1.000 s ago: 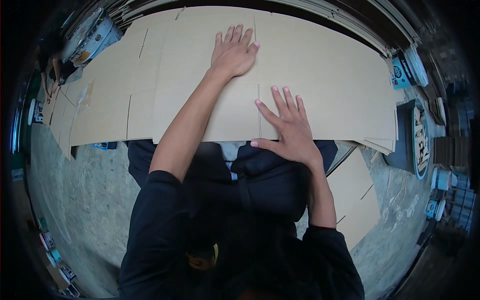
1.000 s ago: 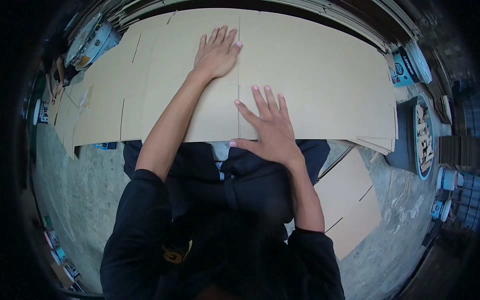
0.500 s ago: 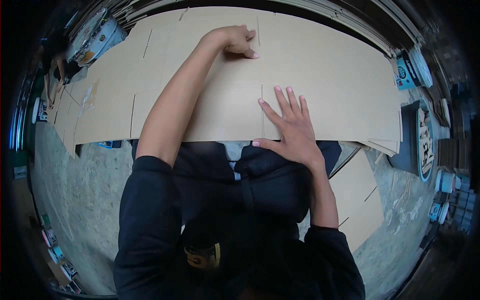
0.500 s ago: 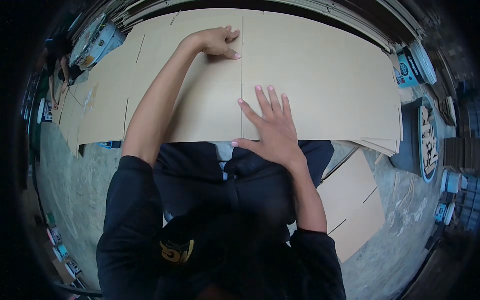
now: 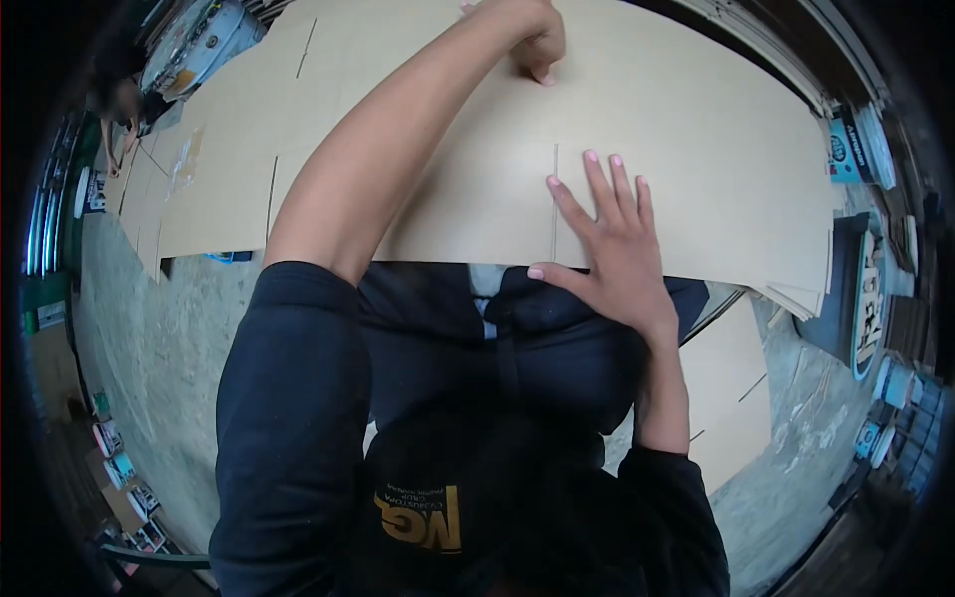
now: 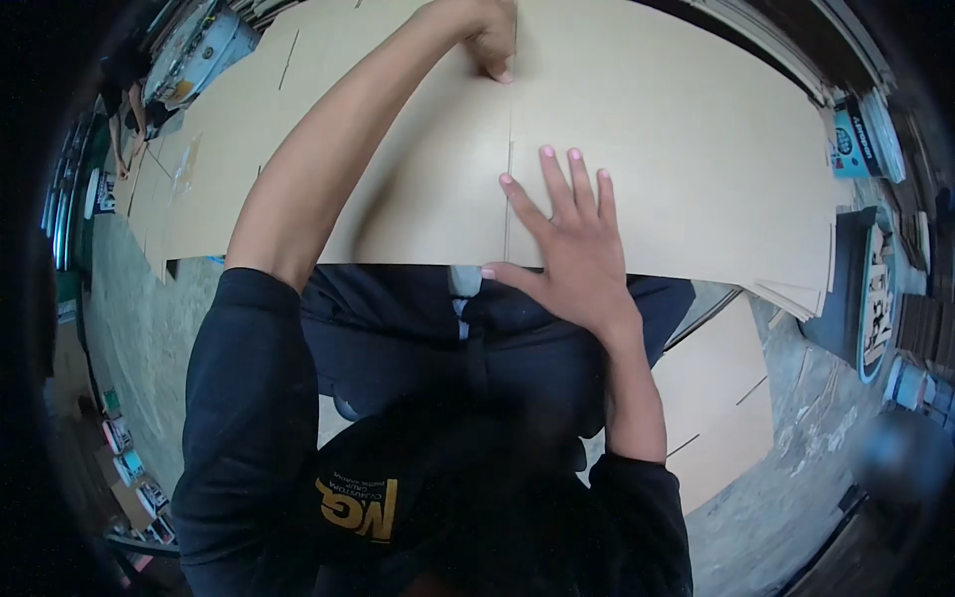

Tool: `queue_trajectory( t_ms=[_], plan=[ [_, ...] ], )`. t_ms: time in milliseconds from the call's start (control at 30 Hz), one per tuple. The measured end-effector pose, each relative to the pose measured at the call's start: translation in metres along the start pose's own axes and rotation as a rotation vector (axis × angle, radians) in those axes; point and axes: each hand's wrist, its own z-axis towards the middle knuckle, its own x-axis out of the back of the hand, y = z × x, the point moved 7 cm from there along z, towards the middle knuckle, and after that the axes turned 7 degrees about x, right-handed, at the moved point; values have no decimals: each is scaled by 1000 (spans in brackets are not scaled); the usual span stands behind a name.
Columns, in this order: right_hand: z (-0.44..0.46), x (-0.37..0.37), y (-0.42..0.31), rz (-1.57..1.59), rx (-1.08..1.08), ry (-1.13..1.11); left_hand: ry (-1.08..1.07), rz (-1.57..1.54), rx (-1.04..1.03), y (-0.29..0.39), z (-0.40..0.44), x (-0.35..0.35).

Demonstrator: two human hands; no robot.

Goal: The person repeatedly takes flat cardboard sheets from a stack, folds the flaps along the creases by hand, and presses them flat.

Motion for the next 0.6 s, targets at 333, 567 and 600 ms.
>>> queue_trajectory(
  t_ms=[333, 567, 600],
  plan=[
    [0, 3, -1, -4, -3, 11, -826, -202, -83, -13, 43, -53],
    [0, -3, 2, 11, -25, 3, -663, -152, -153, -9, 39, -32],
    [1, -2, 1, 8, -25, 4, -602, -196, -44, -18, 24, -20]
  ],
)
